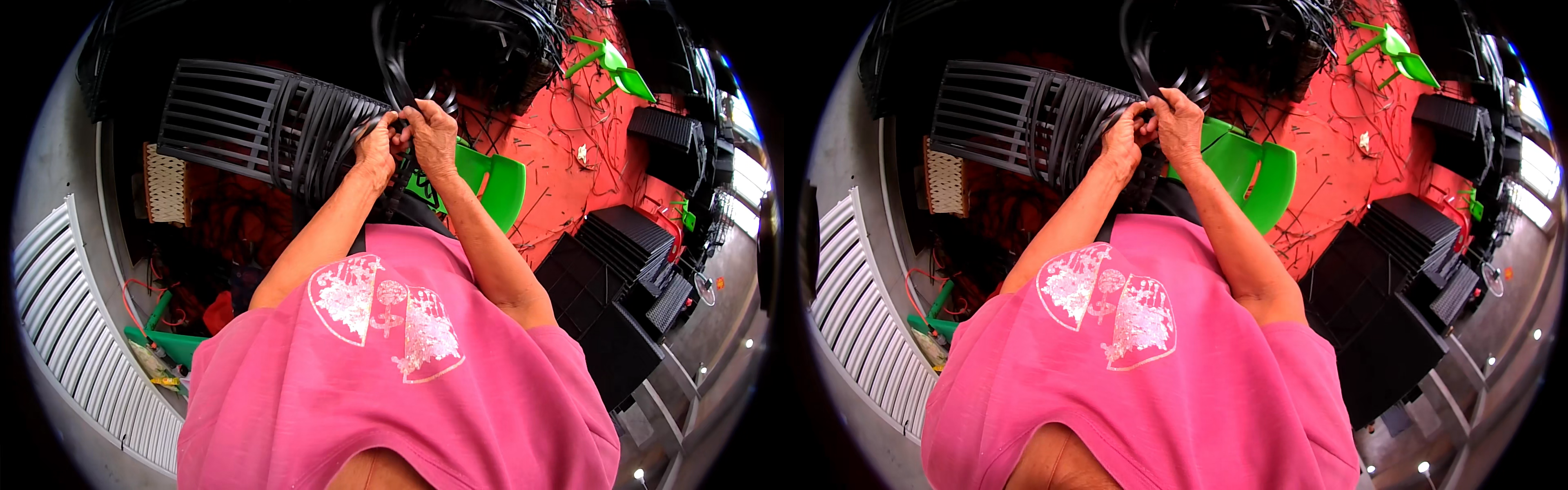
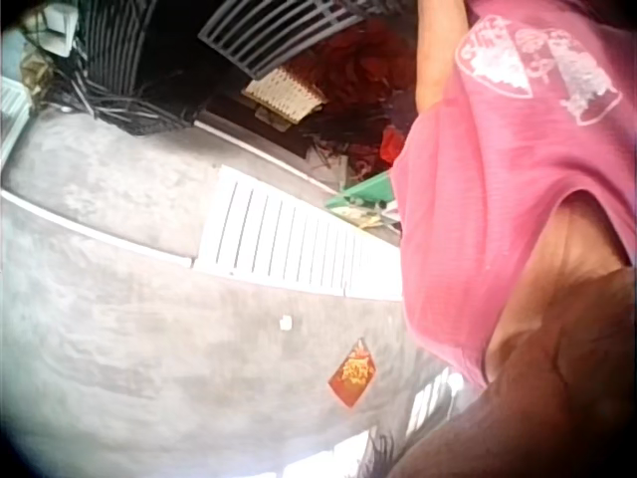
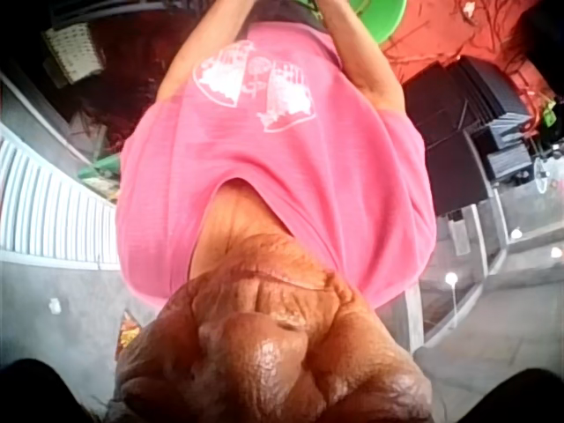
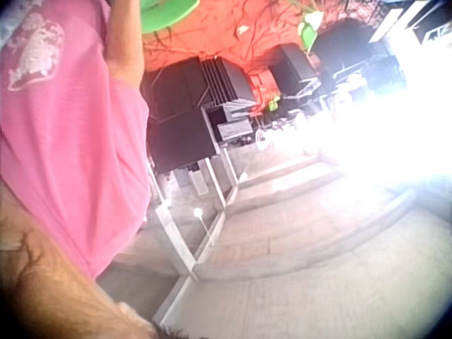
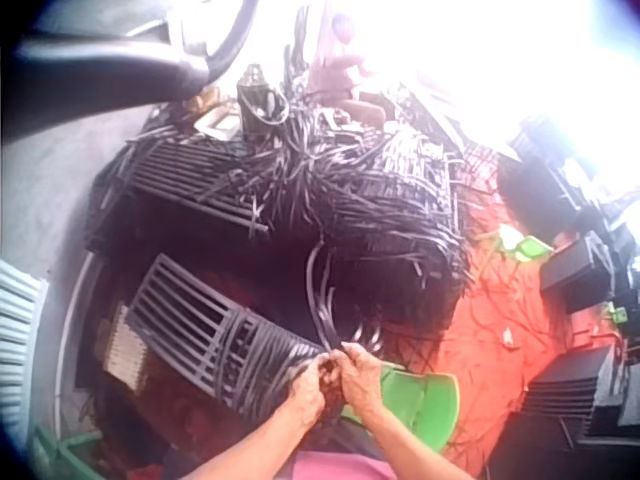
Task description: The person weaves black synthetic strips through the frame of a furniture piece by hand.
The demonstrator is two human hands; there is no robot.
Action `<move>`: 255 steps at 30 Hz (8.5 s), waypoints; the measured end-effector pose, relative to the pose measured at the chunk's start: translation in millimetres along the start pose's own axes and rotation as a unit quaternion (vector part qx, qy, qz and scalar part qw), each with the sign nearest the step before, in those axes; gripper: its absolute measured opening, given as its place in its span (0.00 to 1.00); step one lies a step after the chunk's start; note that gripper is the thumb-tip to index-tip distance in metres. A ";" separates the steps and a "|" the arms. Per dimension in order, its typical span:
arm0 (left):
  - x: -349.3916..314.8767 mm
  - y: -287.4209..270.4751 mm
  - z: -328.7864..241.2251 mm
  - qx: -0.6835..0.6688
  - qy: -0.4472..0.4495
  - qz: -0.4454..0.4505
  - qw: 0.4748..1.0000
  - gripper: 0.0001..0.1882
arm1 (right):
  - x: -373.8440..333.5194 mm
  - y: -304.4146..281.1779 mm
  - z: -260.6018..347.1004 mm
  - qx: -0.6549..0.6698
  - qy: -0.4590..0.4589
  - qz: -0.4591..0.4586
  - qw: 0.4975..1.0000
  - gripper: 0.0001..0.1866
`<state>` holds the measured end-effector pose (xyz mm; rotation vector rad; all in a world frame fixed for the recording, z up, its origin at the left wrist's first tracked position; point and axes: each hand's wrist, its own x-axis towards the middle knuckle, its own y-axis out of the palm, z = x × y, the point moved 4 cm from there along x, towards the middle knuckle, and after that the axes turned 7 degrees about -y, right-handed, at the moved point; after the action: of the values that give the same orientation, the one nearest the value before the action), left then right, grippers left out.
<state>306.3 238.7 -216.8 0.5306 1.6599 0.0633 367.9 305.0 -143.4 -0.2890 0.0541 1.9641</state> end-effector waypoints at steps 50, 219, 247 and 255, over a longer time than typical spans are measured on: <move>-10.9 -12.1 6.2 -0.061 0.044 0.084 0.994 0.12 | 20.8 3.2 18.0 -0.461 -0.278 0.389 0.748 0.06; -60.6 -86.5 35.6 0.024 -0.089 0.046 0.995 0.06 | 25.5 38.3 -113.1 -0.152 0.097 0.676 0.715 0.14; -60.4 -80.1 25.6 0.071 -0.027 0.109 0.991 0.06 | -31.2 -9.8 -32.1 -0.177 0.063 0.446 0.875 0.29; -60.3 -81.4 26.1 0.051 -0.013 0.111 0.992 0.06 | -51.7 -2.1 -18.4 -0.343 -0.096 0.356 0.864 0.25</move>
<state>310.2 136.8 -193.2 0.7901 1.5799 0.1338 392.4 256.2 -149.3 -0.5945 -0.7914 2.6891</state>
